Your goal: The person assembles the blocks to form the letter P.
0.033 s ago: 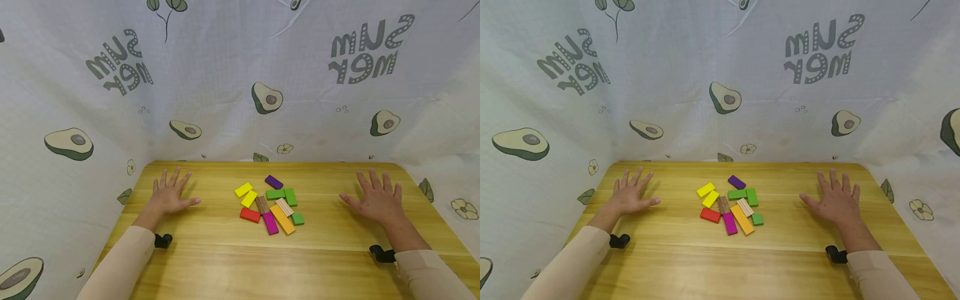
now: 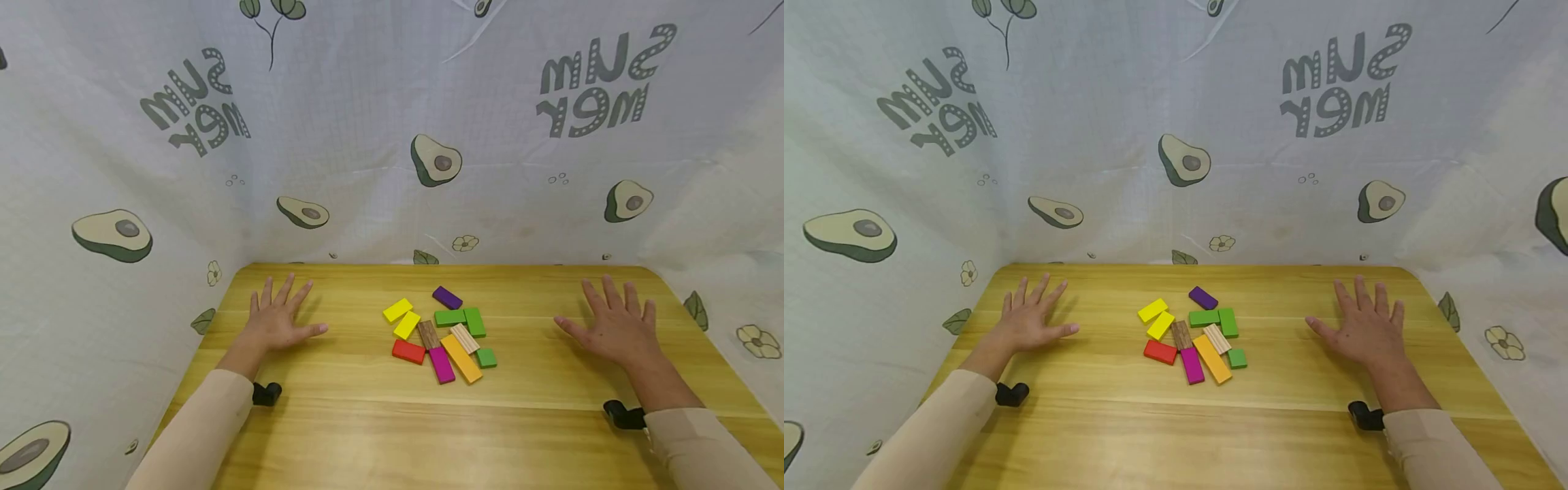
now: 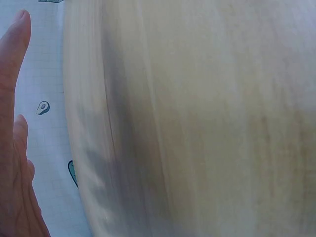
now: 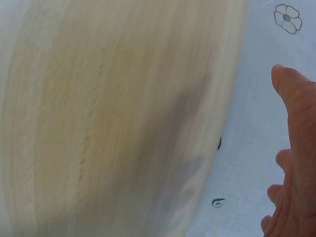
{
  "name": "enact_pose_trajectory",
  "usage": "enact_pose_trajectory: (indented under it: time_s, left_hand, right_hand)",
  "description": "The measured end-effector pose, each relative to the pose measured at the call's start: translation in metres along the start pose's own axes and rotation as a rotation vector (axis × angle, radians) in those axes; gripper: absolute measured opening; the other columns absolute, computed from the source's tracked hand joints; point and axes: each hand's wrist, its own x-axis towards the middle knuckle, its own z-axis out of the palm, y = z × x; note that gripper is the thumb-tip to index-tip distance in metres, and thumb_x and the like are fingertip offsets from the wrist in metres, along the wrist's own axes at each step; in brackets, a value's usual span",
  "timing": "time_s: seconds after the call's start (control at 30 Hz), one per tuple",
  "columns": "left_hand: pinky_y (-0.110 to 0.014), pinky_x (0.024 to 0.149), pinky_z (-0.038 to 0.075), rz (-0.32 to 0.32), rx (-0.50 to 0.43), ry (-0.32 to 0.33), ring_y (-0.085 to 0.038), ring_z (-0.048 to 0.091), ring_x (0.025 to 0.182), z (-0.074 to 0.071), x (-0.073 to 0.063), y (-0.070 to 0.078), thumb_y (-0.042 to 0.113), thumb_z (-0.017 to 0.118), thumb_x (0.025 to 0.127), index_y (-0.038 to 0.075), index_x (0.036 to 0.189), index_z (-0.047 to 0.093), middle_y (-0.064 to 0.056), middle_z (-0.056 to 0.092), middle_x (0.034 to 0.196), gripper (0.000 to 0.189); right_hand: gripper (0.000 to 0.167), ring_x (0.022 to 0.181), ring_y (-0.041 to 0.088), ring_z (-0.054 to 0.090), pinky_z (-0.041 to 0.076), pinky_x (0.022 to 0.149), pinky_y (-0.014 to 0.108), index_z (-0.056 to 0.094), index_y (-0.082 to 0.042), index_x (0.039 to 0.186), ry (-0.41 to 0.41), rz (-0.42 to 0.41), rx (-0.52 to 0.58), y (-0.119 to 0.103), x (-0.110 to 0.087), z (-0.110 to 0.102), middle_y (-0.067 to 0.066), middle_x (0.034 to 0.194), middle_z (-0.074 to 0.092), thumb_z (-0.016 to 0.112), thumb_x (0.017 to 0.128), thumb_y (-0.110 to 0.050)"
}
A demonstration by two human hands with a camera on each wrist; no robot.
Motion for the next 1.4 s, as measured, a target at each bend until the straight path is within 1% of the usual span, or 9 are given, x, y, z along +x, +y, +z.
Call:
enact_pose_trajectory:
  time_s: [0.23, 0.37, 0.5, 0.7, 0.8, 0.93, 1.07, 1.17, 1.4]
  left_hand:
    - [-0.077, 0.118, -0.005, 0.000, -0.011, -0.004, -0.054, -0.009, 0.155, 0.001, -0.002, 0.002, 0.083, 0.054, 0.085, 0.028, 0.165, 0.019, -0.014, 0.001, 0.174, 0.104]
    - [-0.078, 0.118, -0.002, 0.014, -0.035, 0.002, -0.055, -0.006, 0.155, 0.003, 0.001, 0.008, 0.080, 0.056, 0.086, 0.027, 0.165, 0.020, -0.017, 0.004, 0.173, 0.101]
    - [-0.076, 0.119, 0.008, 0.071, -0.080, 0.019, -0.054, 0.008, 0.154, 0.009, 0.010, 0.029, 0.069, 0.056, 0.094, 0.027, 0.164, 0.024, -0.019, 0.016, 0.171, 0.088]
    - [-0.059, 0.110, 0.039, 0.212, -0.073, -0.005, -0.041, 0.044, 0.132, 0.025, 0.034, 0.087, 0.047, 0.049, 0.106, 0.033, 0.159, 0.037, -0.014, 0.048, 0.152, 0.056]
    - [-0.048, 0.098, 0.045, 0.244, -0.037, -0.014, -0.032, 0.048, 0.115, 0.031, 0.047, 0.111, 0.038, 0.047, 0.109, 0.038, 0.155, 0.043, -0.010, 0.058, 0.136, 0.047]
    - [-0.038, 0.087, 0.043, 0.233, -0.003, -0.024, -0.024, 0.044, 0.101, 0.036, 0.059, 0.126, 0.032, 0.048, 0.109, 0.045, 0.150, 0.049, -0.005, 0.060, 0.121, 0.043]
    - [-0.038, 0.087, 0.041, 0.237, 0.003, -0.063, -0.022, 0.043, 0.099, 0.039, 0.065, 0.129, 0.030, 0.050, 0.109, 0.046, 0.146, 0.054, -0.004, 0.059, 0.121, 0.040]
    - [-0.038, 0.086, 0.040, 0.221, 0.013, -0.063, -0.023, 0.043, 0.099, 0.040, 0.065, 0.128, 0.033, 0.052, 0.108, 0.045, 0.142, 0.058, -0.004, 0.060, 0.121, 0.037]
    - [-0.039, 0.082, 0.043, 0.078, 0.022, 0.056, -0.026, 0.047, 0.099, 0.040, 0.060, 0.128, 0.052, 0.061, 0.099, 0.042, 0.130, 0.069, -0.006, 0.064, 0.114, 0.034]
  right_hand:
    - [0.104, 0.148, 0.063, -0.008, -0.004, 0.108, 0.085, 0.008, -0.009, 0.165, -0.009, -0.007, 0.005, -0.001, 0.000, 0.002, 0.036, 0.166, 0.003, 0.049, 0.095, -0.074]
    - [0.096, 0.147, 0.064, 0.006, 0.005, 0.110, 0.082, 0.018, 0.001, 0.161, 0.016, -0.036, 0.048, -0.019, 0.000, 0.002, 0.039, 0.161, 0.014, 0.050, 0.099, -0.065]
    - [0.075, 0.137, 0.061, 0.027, 0.021, 0.111, 0.075, 0.037, 0.007, 0.151, 0.072, -0.092, 0.137, -0.069, -0.001, 0.012, 0.040, 0.150, 0.033, 0.056, 0.103, -0.046]
    - [0.054, 0.127, 0.048, 0.041, 0.032, 0.107, 0.066, 0.060, -0.004, 0.138, 0.042, -0.131, 0.256, -0.175, -0.004, 0.038, 0.026, 0.135, 0.054, 0.067, 0.098, -0.039]
    - [0.052, 0.119, 0.041, 0.045, 0.037, 0.101, 0.061, 0.067, -0.010, 0.132, 0.007, -0.130, 0.282, -0.219, -0.001, 0.049, 0.019, 0.125, 0.059, 0.072, 0.093, -0.044]
    - [0.053, 0.109, 0.036, 0.047, 0.041, 0.092, 0.054, 0.071, -0.013, 0.125, -0.009, -0.103, 0.238, -0.256, 0.005, 0.062, 0.015, 0.114, 0.061, 0.076, 0.088, -0.051]
    - [0.054, 0.108, 0.037, 0.048, 0.043, 0.089, 0.052, 0.071, -0.014, 0.122, -0.001, -0.071, 0.165, -0.269, 0.012, 0.071, 0.015, 0.109, 0.061, 0.077, 0.086, -0.055]
    - [0.051, 0.108, 0.036, 0.047, 0.041, 0.089, 0.051, 0.070, -0.017, 0.121, -0.028, -0.068, 0.193, -0.271, 0.014, 0.075, 0.014, 0.108, 0.060, 0.078, 0.086, -0.053]
    - [0.046, 0.097, 0.028, 0.043, 0.034, 0.079, 0.044, 0.071, -0.026, 0.126, -0.138, -0.136, 0.304, -0.274, 0.011, 0.075, 0.007, 0.102, 0.056, 0.079, 0.086, -0.048]
